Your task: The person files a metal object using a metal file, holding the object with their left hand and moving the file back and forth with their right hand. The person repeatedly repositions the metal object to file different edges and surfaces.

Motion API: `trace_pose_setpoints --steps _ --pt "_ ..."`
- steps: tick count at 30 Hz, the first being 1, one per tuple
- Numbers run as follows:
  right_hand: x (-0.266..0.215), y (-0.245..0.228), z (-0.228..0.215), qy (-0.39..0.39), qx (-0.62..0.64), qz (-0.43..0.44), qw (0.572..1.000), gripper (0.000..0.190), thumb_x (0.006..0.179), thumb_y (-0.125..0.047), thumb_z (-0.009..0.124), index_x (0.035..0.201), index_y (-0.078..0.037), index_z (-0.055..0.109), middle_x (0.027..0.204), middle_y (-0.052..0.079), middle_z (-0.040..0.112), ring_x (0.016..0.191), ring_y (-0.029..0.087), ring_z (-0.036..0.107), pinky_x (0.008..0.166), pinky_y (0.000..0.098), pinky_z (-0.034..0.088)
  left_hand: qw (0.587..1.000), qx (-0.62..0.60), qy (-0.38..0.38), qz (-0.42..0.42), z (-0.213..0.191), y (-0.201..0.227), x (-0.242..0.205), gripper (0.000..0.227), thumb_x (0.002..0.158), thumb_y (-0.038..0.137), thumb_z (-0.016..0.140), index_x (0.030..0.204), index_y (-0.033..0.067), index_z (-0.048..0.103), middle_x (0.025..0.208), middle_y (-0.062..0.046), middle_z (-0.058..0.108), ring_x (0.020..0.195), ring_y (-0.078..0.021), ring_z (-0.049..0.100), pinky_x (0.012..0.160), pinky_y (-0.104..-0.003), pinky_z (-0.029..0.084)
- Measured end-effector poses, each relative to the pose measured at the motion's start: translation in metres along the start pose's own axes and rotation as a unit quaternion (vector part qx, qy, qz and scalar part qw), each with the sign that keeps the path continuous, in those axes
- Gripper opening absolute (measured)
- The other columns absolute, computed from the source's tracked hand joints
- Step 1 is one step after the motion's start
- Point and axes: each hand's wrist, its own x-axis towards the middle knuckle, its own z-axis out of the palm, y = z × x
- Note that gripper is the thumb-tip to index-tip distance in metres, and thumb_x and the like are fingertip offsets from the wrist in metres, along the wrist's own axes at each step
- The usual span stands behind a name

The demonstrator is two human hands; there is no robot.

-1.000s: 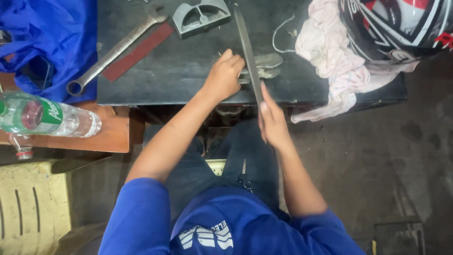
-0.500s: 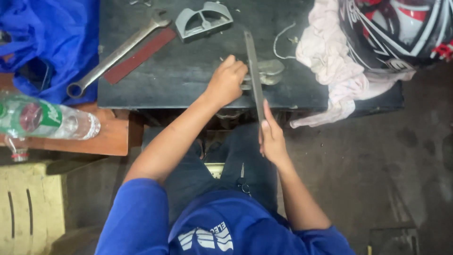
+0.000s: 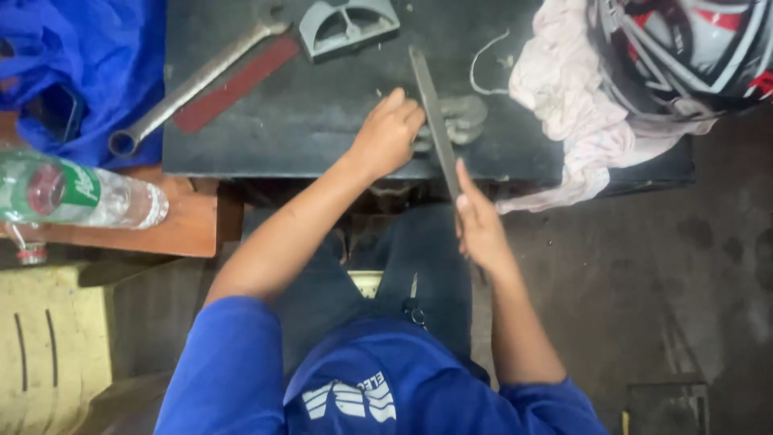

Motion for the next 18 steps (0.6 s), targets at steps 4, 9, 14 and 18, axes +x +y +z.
trace_pose_setpoints --steps 4,9,14,18 --pt "0.032 -0.034 0.001 0.011 -0.01 0.005 1.0 0.05 0.105 -0.011 0.035 0.152 -0.028 0.041 0.048 0.011 0.051 0.034 0.023 0.057 0.022 0.0254 0.043 0.999 0.025 -0.021 0.031 -0.002 0.002 0.003 0.006 0.078 0.005 0.062 0.082 0.0075 0.059 0.076 -0.008 0.054 0.083 -0.0274 0.052 0.073 -0.036 0.045" --pt "0.026 -0.028 0.012 0.026 -0.013 -0.011 1.0 0.05 0.106 -0.015 0.036 0.153 -0.029 0.039 0.05 0.012 0.052 0.036 0.025 0.058 0.024 0.0273 0.046 0.998 0.033 -0.039 0.023 -0.007 0.005 -0.003 0.023 0.067 0.006 0.071 0.089 0.0058 0.062 0.088 -0.012 0.059 0.093 -0.0316 0.052 0.079 -0.04 0.044" --pt "0.015 -0.018 0.013 0.008 0.002 0.029 1.0 0.05 0.104 -0.025 0.036 0.154 -0.033 0.035 0.054 0.009 0.05 0.036 0.019 0.053 0.029 0.0263 0.047 0.989 -0.109 -0.075 -0.071 -0.053 0.014 0.012 0.044 0.057 0.015 0.087 0.09 0.0044 0.059 0.113 -0.016 0.052 0.11 -0.0384 0.045 0.095 -0.046 0.041" --pt "0.009 -0.021 0.018 0.002 0.038 0.047 0.998 0.053 0.103 -0.043 0.037 0.155 -0.037 0.03 0.059 0.004 0.048 0.035 0.011 0.048 0.03 0.0228 0.045 0.938 -0.251 -0.18 -0.16 -0.072 -0.006 0.01 0.068 0.065 0.036 0.096 0.104 0.0079 0.047 0.142 -0.026 0.039 0.138 -0.0423 0.038 0.11 -0.049 0.036"
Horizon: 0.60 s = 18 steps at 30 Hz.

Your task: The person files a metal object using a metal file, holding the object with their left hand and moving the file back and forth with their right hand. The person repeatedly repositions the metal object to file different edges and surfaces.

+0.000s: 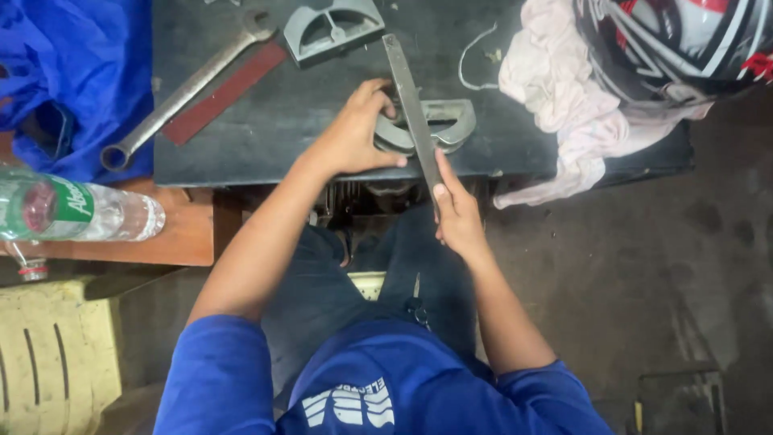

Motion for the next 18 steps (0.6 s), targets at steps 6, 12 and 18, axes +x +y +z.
trace_pose_setpoints --steps 6,12,18 --pt "-0.011 0.041 0.021 0.041 -0.019 -0.045 0.998 0.047 0.106 -0.029 0.039 0.153 -0.033 0.036 0.056 0.001 0.045 0.037 0.01 0.049 0.04 0.023 0.054 1.0 0.001 0.018 -0.01 -0.001 -0.004 -0.002 0.061 0.067 0.016 0.092 0.107 0.0112 0.047 0.109 -0.01 0.059 0.104 -0.028 0.056 0.083 -0.036 0.042" --pt "0.003 0.048 0.033 0.05 -0.024 -0.129 0.99 0.046 0.11 -0.025 0.036 0.156 -0.028 0.032 0.058 -0.001 0.049 0.04 0.009 0.05 0.046 0.0252 0.056 0.999 -0.027 0.045 0.001 0.004 -0.004 0.001 0.087 0.068 0.029 0.1 0.123 0.0041 0.038 0.124 -0.019 0.056 0.114 -0.0338 0.063 0.087 -0.042 0.049" --pt "0.005 0.038 0.037 0.053 -0.037 -0.196 0.978 0.046 0.11 -0.019 0.038 0.155 -0.012 0.035 0.159 0.009 0.036 0.143 0.018 0.043 0.11 0.0204 0.035 0.997 -0.031 0.075 0.006 0.006 -0.005 0.002 0.086 0.065 0.031 0.099 0.119 0.0053 0.038 0.109 -0.019 0.071 0.104 -0.0351 0.067 0.081 -0.038 0.049"
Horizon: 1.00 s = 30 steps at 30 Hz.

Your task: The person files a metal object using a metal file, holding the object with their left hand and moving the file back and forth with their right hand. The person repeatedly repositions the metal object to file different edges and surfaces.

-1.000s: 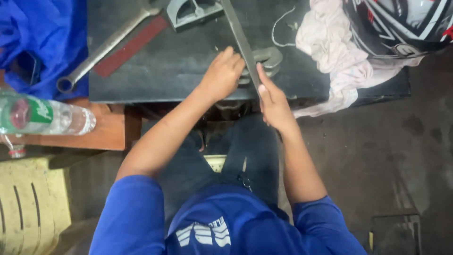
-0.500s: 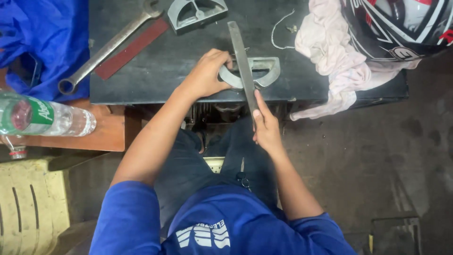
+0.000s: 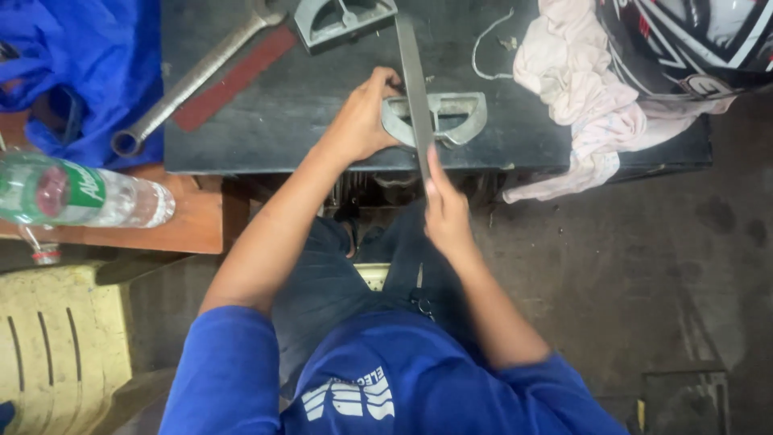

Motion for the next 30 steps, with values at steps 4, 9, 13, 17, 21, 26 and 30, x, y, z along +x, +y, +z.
trace_pose_setpoints --steps 4,9,13,17,21,26,30 --pt "-0.025 0.016 -0.001 -0.003 0.028 0.14 0.99 0.048 0.106 -0.025 0.039 0.154 -0.028 0.035 0.052 0.002 0.043 0.036 0.01 0.046 0.037 0.0252 0.051 1.0 0.01 -0.01 -0.025 0.005 -0.009 -0.003 0.086 0.064 0.027 0.098 0.123 0.0056 0.039 0.117 -0.019 0.062 0.111 -0.0324 0.066 0.084 -0.04 0.051" --pt "0.012 -0.001 0.009 0.027 0.072 0.128 0.989 0.047 0.108 -0.03 0.036 0.155 -0.032 0.033 0.056 0.004 0.047 0.035 0.01 0.042 0.032 0.0233 0.05 0.999 0.007 0.009 0.031 0.0 -0.002 0.002 0.078 0.068 0.027 0.098 0.114 0.004 0.04 0.109 -0.018 0.071 0.106 -0.0344 0.066 0.081 -0.038 0.048" --pt "-0.025 0.014 0.009 0.021 0.103 0.09 0.99 0.049 0.109 -0.031 0.036 0.156 -0.026 0.029 0.05 -0.002 0.04 0.034 0.007 0.042 0.031 0.0239 0.044 0.999 0.01 0.017 0.033 0.001 -0.003 0.003 0.076 0.068 0.026 0.097 0.113 0.0054 0.04 0.1 -0.013 0.072 0.097 -0.0326 0.064 0.08 -0.036 0.046" --pt "-0.008 -0.002 0.0 -0.001 0.038 0.105 0.994 0.047 0.108 -0.025 0.038 0.154 -0.028 0.034 0.058 0.003 0.053 0.035 0.009 0.045 0.036 0.0251 0.051 1.0 0.023 0.0 0.006 0.005 -0.006 -0.004 0.077 0.068 0.029 0.097 0.116 0.005 0.041 0.111 -0.016 0.065 0.104 -0.035 0.065 0.08 -0.041 0.048" --pt "0.025 -0.036 -0.007 -0.023 0.007 0.147 0.989 0.047 0.107 -0.027 0.038 0.154 -0.035 0.034 0.058 0.003 0.048 0.039 0.012 0.05 0.045 0.0285 0.061 1.0 0.007 -0.005 -0.019 -0.002 0.009 0.002 0.076 0.07 0.027 0.096 0.116 0.0074 0.039 0.108 -0.017 0.071 0.099 -0.0384 0.067 0.069 -0.041 0.047" --pt "-0.018 -0.011 -0.013 -0.023 -0.066 0.023 0.997 0.047 0.106 -0.014 0.041 0.153 -0.015 0.039 0.131 -0.003 0.049 0.095 0.017 0.042 0.079 0.0254 0.037 0.999 0.034 0.001 -0.041 0.004 -0.006 0.006 0.076 0.065 0.023 0.096 0.108 0.0028 0.037 0.101 -0.023 0.066 0.091 -0.0432 0.065 0.066 -0.043 0.047" --pt "-0.003 -0.02 -0.016 -0.042 0.007 0.126 0.991 0.047 0.108 -0.026 0.038 0.155 -0.028 0.034 0.049 -0.002 0.04 0.037 0.009 0.046 0.043 0.0249 0.053 0.999 0.015 0.012 -0.036 0.002 0.0 0.002 0.074 0.066 0.025 0.096 0.113 0.0017 0.044 0.106 -0.018 0.07 0.104 -0.0376 0.066 0.075 -0.04 0.05"
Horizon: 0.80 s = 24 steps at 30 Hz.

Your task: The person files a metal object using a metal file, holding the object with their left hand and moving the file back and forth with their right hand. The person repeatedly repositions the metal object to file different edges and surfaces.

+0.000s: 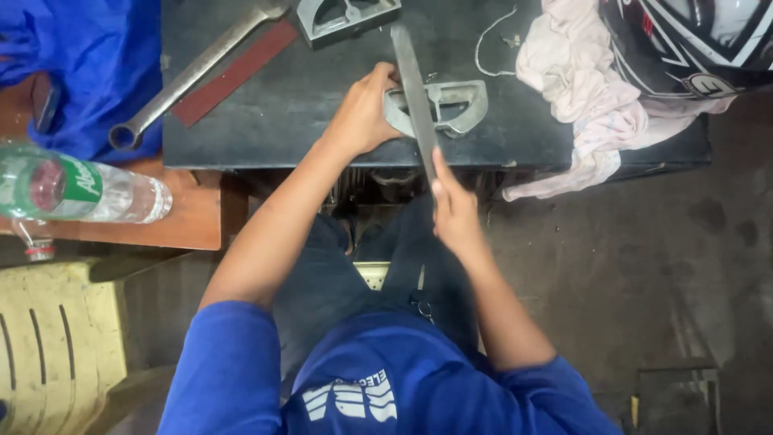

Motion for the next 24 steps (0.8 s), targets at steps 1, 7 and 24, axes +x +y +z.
trace_pose_setpoints --steps 1,7,24 --pt "0.009 -0.006 0.001 0.001 -0.001 0.005 1.0 0.047 0.108 -0.026 0.038 0.155 -0.028 0.034 0.049 -0.002 0.04 0.037 0.009 0.046 0.043 0.0249 0.053 1.0 -0.004 -0.004 -0.001 0.001 -0.004 0.0 0.074 0.066 0.025 0.096 0.113 0.0017 0.044 0.106 -0.018 0.07 0.104 -0.0376 0.066 0.075 -0.04 0.05" --pt "-0.004 0.003 0.002 0.005 0.052 -0.008 0.999 0.048 0.108 -0.027 0.037 0.156 -0.027 0.032 0.05 -0.007 0.033 0.036 0.004 0.036 0.035 0.024 0.043 0.998 0.024 0.026 0.049 0.004 -0.019 0.003 0.086 0.061 0.032 0.102 0.117 0.0031 0.044 0.109 -0.019 0.069 0.102 -0.0367 0.068 0.079 -0.041 0.05" --pt "0.019 0.009 0.001 0.015 0.038 0.046 0.998 0.048 0.106 -0.026 0.039 0.154 -0.033 0.036 0.051 0.004 0.046 0.032 0.011 0.045 0.029 0.0241 0.044 0.998 0.018 0.009 0.051 0.004 -0.017 0.001 0.073 0.064 0.026 0.097 0.114 0.0036 0.048 0.108 -0.016 0.063 0.1 -0.0328 0.063 0.077 -0.039 0.047"
